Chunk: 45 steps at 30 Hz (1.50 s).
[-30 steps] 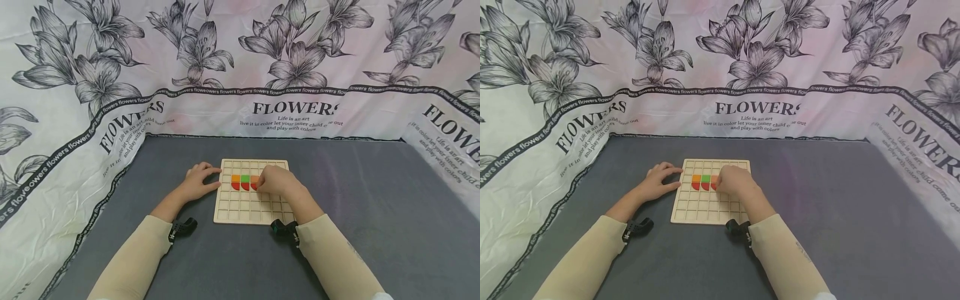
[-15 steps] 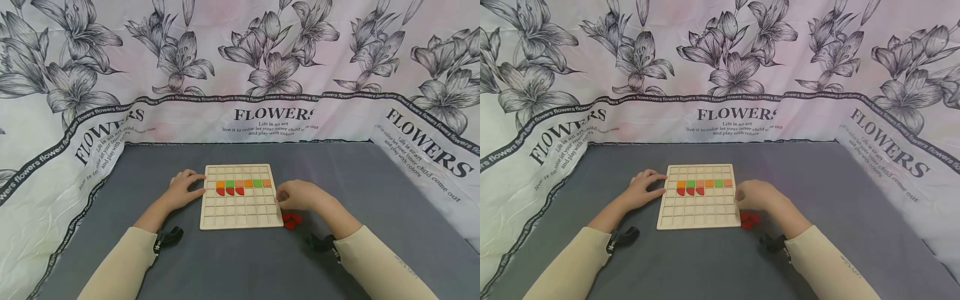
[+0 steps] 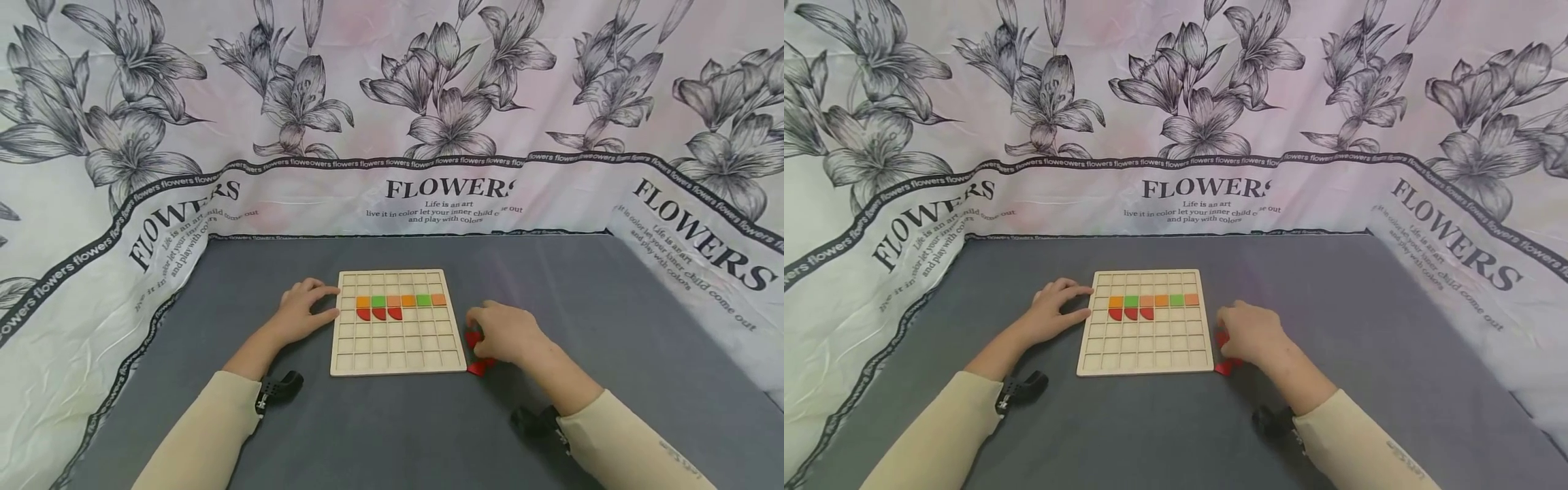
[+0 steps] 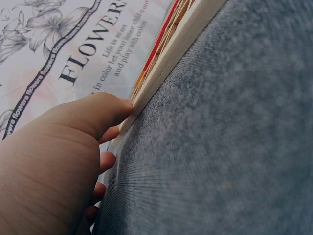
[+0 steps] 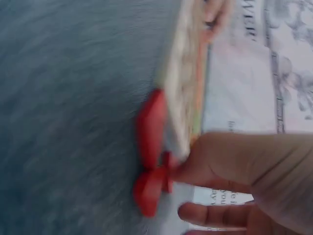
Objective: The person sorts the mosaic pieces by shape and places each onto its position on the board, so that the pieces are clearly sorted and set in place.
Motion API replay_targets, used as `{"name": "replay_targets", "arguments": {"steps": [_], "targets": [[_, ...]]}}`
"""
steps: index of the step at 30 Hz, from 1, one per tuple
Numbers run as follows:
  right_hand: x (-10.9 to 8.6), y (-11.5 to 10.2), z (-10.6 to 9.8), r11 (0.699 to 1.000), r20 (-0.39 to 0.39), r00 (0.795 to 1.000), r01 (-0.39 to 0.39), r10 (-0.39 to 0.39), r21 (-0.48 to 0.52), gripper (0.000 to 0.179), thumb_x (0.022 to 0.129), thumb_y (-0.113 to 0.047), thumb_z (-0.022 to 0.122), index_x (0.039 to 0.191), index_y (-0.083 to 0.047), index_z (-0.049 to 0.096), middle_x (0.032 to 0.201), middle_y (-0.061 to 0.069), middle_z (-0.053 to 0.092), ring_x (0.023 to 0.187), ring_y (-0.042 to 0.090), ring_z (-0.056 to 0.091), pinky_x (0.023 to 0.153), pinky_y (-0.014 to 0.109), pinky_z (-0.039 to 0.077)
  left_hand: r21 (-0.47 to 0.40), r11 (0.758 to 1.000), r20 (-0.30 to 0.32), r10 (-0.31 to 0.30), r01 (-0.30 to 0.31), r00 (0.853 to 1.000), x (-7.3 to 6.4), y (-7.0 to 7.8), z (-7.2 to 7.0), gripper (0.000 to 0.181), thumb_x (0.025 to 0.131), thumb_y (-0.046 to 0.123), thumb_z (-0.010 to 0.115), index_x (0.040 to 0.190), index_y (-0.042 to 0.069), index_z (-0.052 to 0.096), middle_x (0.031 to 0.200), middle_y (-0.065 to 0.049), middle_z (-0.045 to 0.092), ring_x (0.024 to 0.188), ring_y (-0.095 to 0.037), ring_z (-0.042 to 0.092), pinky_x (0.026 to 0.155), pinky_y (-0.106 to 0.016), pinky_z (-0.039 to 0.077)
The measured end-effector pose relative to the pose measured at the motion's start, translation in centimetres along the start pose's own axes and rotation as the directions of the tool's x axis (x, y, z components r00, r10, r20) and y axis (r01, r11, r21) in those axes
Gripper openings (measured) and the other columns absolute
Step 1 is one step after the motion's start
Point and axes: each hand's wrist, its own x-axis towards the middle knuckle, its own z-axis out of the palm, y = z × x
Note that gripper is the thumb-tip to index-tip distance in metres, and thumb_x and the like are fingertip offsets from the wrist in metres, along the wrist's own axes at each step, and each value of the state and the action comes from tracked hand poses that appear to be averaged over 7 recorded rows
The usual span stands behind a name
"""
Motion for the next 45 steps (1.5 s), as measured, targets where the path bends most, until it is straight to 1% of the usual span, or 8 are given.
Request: {"name": "replay_targets", "arguments": {"steps": [4, 7, 12, 16, 25, 28, 35, 45], "targets": [[0.5, 0.0, 0.2, 0.997, 0.024, 0.999, 0.027, -0.029, 0.069, 0.030, 0.081, -0.010, 0.080, 0.110, -0.009, 0.074, 0.094, 0.001, 0.063, 0.070, 0.015, 0.052, 0.059, 0.035, 0.046, 0.004, 1.000, 0.009, -0.010, 0.009, 1.000, 0.1, 0.0, 0.1, 0.049, 0.099, 0.036, 0.070, 0.142, 0.014, 0.063, 0.135, -0.017, 0.052, 0.120, -0.039, 0.046, 0.100, -0.061, 0.029], [1.0, 0.2, -0.3, 0.994, 0.020, 0.999, 0.045, -0.047, 0.101, 0.017, 0.081, -0.006, 0.077, 0.098, -0.006, 0.075, 0.083, 0.000, 0.065, 0.066, 0.014, 0.052, 0.060, 0.034, 0.047, -0.002, 1.000, 0.018, -0.012, 0.012, 1.000, 0.2, 0.0, 0.1, 0.049, 0.099, 0.037, 0.070, 0.143, 0.015, 0.063, 0.136, -0.017, 0.052, 0.121, -0.039, 0.046, 0.100, -0.060, 0.029], [2.3, 0.2, -3.7, 0.981, -0.036, 0.999, 0.044, -0.037, 0.190, 0.006, 0.085, -0.009, 0.075, 0.090, -0.007, 0.072, 0.075, 0.000, 0.065, 0.064, 0.017, 0.056, 0.063, 0.037, 0.048, -0.001, 1.000, 0.025, -0.007, 0.007, 1.000, 0.3, 0.0, 0.1, 0.049, 0.100, 0.038, 0.069, 0.143, 0.015, 0.062, 0.137, -0.017, 0.051, 0.121, -0.038, 0.045, 0.097, -0.058, 0.030], [3.6, -0.8, -5.8, 0.939, -0.103, 0.994, 0.073, -0.040, 0.335, 0.016, 0.089, -0.012, 0.073, 0.103, -0.005, 0.073, 0.089, 0.002, 0.072, 0.079, 0.019, 0.066, 0.073, 0.042, 0.052, 0.009, 1.000, 0.011, -0.006, 0.006, 1.000, 0.3, -0.2, 0.1, 0.048, 0.099, 0.036, 0.069, 0.142, 0.015, 0.063, 0.137, -0.017, 0.051, 0.120, -0.038, 0.045, 0.097, -0.058, 0.030], [6.7, -3.7, -1.3, 0.823, -0.008, 0.994, 0.097, -0.112, 0.560, 0.026, 0.088, -0.007, 0.069, 0.114, -0.005, 0.072, 0.083, -0.001, 0.073, 0.072, 0.016, 0.066, 0.068, 0.034, 0.050, -0.004, 1.000, 0.007, 0.001, -0.001, 1.000, 0.1, -0.1, 0.0, 0.047, 0.099, 0.035, 0.070, 0.141, 0.014, 0.063, 0.134, -0.016, 0.052, 0.118, -0.038, 0.046, 0.097, -0.060, 0.030], [7.5, -4.3, 0.4, 0.834, -0.015, 0.994, 0.102, -0.112, 0.542, 0.021, 0.089, -0.008, 0.074, 0.110, -0.005, 0.074, 0.084, 0.000, 0.073, 0.074, 0.016, 0.065, 0.068, 0.034, 0.051, -0.001, 1.000, -0.001, 0.000, 0.000, 1.000, 0.1, -0.2, 0.0, 0.048, 0.099, 0.035, 0.070, 0.141, 0.014, 0.064, 0.134, -0.016, 0.052, 0.119, -0.037, 0.046, 0.097, -0.060, 0.030], [7.6, -5.0, 1.3, 0.952, -0.058, 0.997, 0.058, -0.043, 0.300, 0.017, 0.090, -0.025, 0.079, 0.101, -0.013, 0.078, 0.080, -0.005, 0.069, 0.072, 0.012, 0.062, 0.069, 0.038, 0.052, 0.013, 1.000, 0.008, 0.002, -0.002, 1.000, 0.3, -0.3, -0.2, 0.048, 0.099, 0.036, 0.071, 0.142, 0.016, 0.063, 0.136, -0.015, 0.052, 0.120, -0.037, 0.046, 0.098, -0.059, 0.031], [7.7, -5.4, 0.9, 0.975, -0.086, 0.994, 0.085, -0.068, 0.205, 0.014, 0.089, -0.028, 0.080, 0.100, -0.020, 0.082, 0.081, -0.006, 0.069, 0.070, 0.013, 0.057, 0.059, 0.033, 0.045, 0.008, 1.000, 0.006, 0.003, -0.003, 1.000, 0.3, -0.4, -0.3, 0.048, 0.099, 0.036, 0.070, 0.142, 0.016, 0.064, 0.135, -0.014, 0.052, 0.119, -0.035, 0.046, 0.097, -0.057, 0.031]]}}
